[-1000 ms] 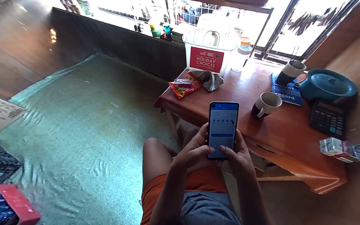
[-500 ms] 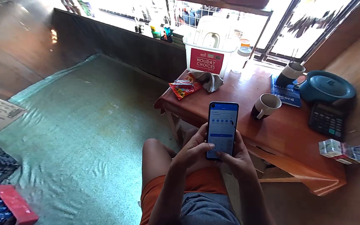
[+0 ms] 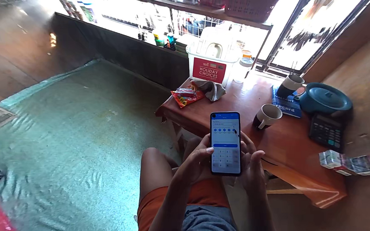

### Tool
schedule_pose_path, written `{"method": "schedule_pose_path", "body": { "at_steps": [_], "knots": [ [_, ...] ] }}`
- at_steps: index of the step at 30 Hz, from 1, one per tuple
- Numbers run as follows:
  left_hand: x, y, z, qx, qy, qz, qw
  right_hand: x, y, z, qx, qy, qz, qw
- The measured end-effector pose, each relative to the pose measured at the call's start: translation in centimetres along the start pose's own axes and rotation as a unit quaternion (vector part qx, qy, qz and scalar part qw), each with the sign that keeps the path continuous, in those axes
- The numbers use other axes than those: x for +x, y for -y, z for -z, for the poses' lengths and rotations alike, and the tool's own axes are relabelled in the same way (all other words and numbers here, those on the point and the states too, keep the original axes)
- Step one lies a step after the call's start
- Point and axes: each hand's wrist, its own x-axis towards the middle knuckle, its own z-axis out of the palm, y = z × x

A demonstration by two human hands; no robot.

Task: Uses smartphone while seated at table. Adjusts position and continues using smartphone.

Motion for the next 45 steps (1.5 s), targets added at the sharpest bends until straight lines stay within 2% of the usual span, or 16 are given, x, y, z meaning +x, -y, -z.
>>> {"method": "schedule_pose_path", "body": {
  "at_steps": [5,11,17,27,33,45],
  "knots": [
    [-0.9,-0.4,-0.2,0.030,0.011,-0.030,0.999,0.3,0.1,1.1,-0.099,-0.045,0.140,0.984],
    [-1.6,-0.9,-0.5,0.055,0.043,-0.050,0.996,0.0,0.8,0.9,-0.157,-0.016,0.237,0.959],
    [-1.8,-1.0,-0.4,0.072,0.047,-0.062,0.994,-0.2,0.7,0.1,-0.207,0.004,0.259,0.943],
    [-1.9,-1.0,0.0,0.064,0.037,-0.049,0.996,-0.2,0.5,-0.2,-0.212,0.020,0.266,0.940],
    [-2.0,-0.9,-0.1,0.056,0.002,-0.047,0.997,-0.2,0.2,-0.2,-0.223,0.019,0.270,0.936],
    [-2.1,-0.9,-0.1,0.062,-0.003,-0.048,0.997,-0.2,0.3,-0.4,-0.231,0.029,0.266,0.935]
  ]
}}
